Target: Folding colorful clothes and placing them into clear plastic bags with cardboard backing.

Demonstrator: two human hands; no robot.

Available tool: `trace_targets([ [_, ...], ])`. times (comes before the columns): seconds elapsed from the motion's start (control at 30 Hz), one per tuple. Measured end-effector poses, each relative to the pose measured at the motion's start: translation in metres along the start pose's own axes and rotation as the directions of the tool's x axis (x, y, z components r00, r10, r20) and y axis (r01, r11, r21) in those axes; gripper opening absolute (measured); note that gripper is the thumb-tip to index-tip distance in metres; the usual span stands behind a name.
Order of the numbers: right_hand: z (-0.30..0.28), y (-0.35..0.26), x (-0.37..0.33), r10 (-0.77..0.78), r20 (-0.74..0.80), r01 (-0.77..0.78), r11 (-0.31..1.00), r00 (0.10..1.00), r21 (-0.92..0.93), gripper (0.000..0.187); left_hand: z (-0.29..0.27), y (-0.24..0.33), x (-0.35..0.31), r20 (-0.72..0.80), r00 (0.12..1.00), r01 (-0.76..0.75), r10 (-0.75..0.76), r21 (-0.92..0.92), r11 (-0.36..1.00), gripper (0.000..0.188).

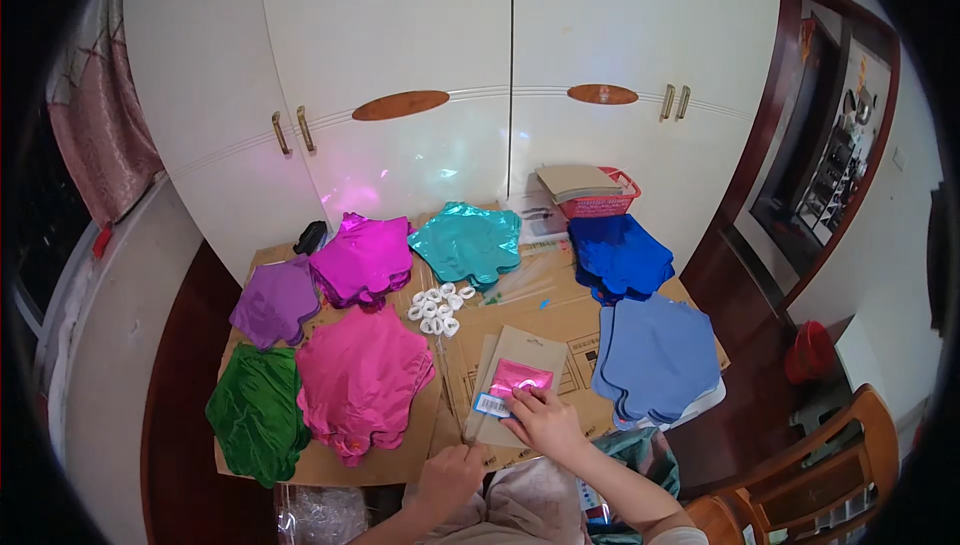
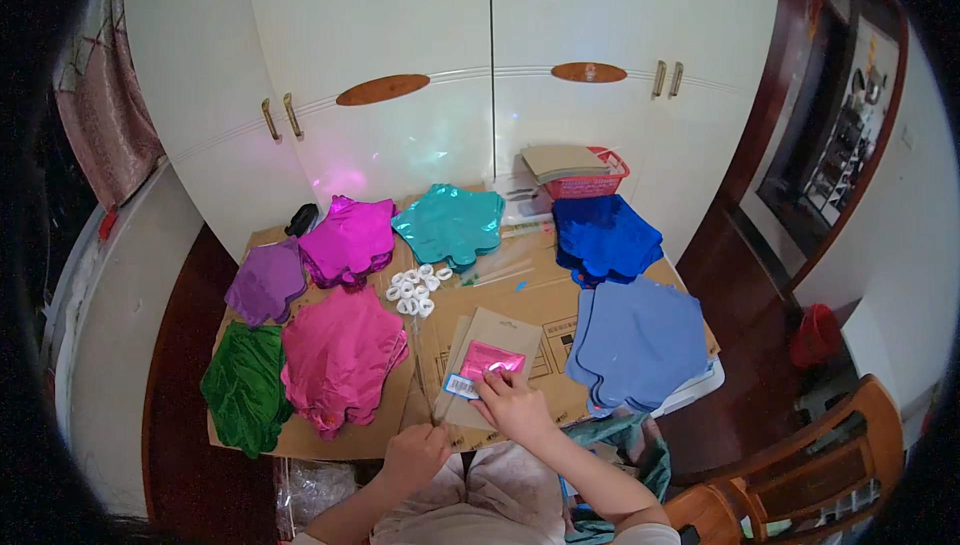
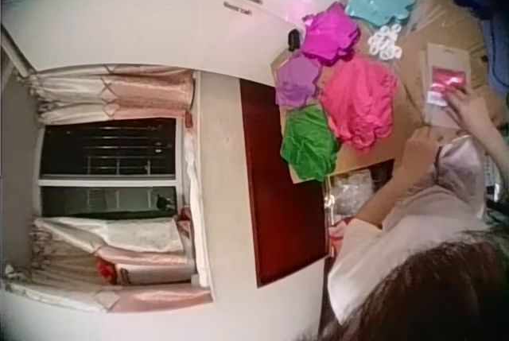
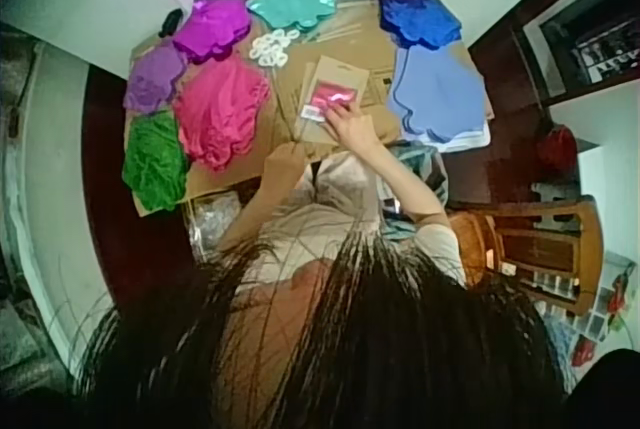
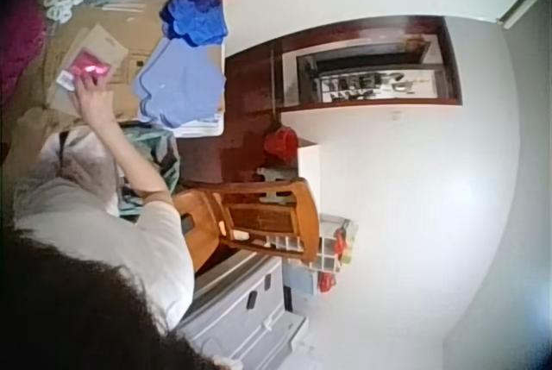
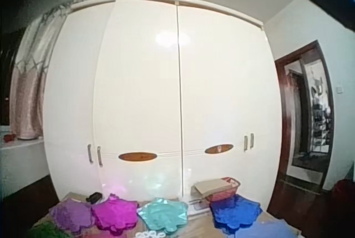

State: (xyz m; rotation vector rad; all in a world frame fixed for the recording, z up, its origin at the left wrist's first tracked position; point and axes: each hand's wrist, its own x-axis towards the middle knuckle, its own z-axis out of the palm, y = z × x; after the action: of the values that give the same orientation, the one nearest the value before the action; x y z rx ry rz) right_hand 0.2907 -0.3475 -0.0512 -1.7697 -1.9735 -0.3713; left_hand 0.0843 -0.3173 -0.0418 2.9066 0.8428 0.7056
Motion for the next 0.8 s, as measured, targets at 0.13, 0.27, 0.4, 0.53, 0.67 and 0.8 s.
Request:
trace_targets([
  [0.13,0.002,0.003,-0.001,-0.026,-0.007,0.027,0.999,1.000,0.023,0.035,0.007,-0.003,0.011,-0.015,0.999,0.043,-0.041,0.102,0.994,0.014],
  [0.27,0.001,0.005,-0.002,-0.029,-0.003,0.029,0.998,1.000,0.048,0.036,0.026,-0.018,0.028,-0.008,1.000,0.005,-0.004,0.056,0.998,0.013],
  [0.4,-0.001,0.005,-0.002,-0.029,0.008,0.029,0.997,1.000,0.073,0.036,0.031,-0.026,0.041,-0.018,1.000,0.010,-0.012,-0.126,0.992,0.009],
  [0.53,-0.001,0.007,-0.002,-0.033,0.017,0.032,0.996,0.999,0.084,0.037,0.018,-0.037,0.045,0.001,0.999,-0.047,0.050,-0.318,0.947,0.008],
  [0.67,0.000,0.009,-0.002,-0.036,0.023,0.034,0.996,0.999,0.081,0.036,0.021,-0.044,0.049,0.030,0.998,-0.048,0.052,-0.126,0.991,0.007],
  [0.8,0.001,0.014,-0.004,-0.057,0.033,0.052,0.988,0.998,0.143,0.031,0.032,-0.043,0.054,-0.050,0.994,-0.093,0.092,-0.011,0.996,0.007],
])
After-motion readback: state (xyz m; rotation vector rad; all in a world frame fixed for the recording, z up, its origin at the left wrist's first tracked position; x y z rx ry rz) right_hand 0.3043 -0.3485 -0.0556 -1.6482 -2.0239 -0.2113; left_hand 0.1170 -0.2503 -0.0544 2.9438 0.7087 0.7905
